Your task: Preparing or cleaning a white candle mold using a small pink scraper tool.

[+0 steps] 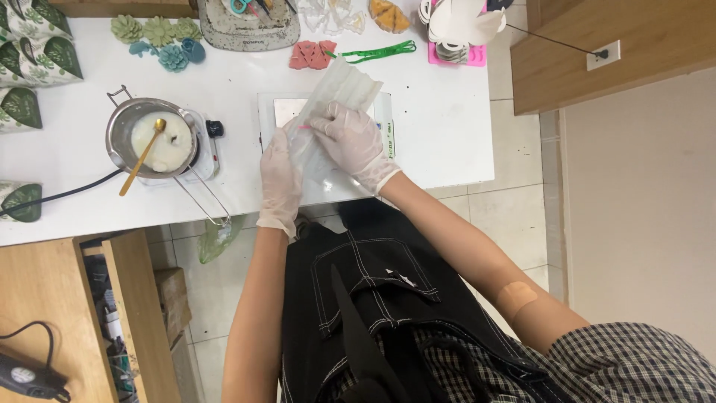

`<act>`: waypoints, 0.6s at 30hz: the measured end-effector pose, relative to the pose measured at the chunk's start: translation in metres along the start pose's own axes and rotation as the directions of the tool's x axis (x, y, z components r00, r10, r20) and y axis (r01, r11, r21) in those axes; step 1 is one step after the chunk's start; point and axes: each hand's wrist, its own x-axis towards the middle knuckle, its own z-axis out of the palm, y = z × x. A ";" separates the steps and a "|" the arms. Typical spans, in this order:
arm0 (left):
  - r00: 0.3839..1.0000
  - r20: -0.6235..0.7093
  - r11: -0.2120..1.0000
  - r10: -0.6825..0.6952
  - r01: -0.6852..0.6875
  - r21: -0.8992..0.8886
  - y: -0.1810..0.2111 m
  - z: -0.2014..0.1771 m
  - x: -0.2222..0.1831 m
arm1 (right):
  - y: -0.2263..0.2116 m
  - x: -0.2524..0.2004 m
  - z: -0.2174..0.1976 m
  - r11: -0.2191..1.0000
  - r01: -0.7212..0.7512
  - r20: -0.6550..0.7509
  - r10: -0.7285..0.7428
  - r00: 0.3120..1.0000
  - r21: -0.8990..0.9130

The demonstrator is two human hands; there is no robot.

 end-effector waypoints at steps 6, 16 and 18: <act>0.901 0.234 0.792 0.366 -0.434 0.430 0.008 -0.006 0.004 | -0.001 0.005 0.003 0.986 -0.166 -0.099 0.169 0.981 0.033; 0.984 0.158 0.996 0.079 -0.070 -0.060 -0.003 -0.004 0.005 | -0.016 -0.011 0.019 0.986 -0.152 -0.143 0.159 0.977 0.062; 0.931 0.244 0.912 0.274 -0.331 0.241 -0.009 -0.009 0.005 | -0.008 -0.007 0.020 0.982 -0.182 -0.180 0.189 0.965 0.056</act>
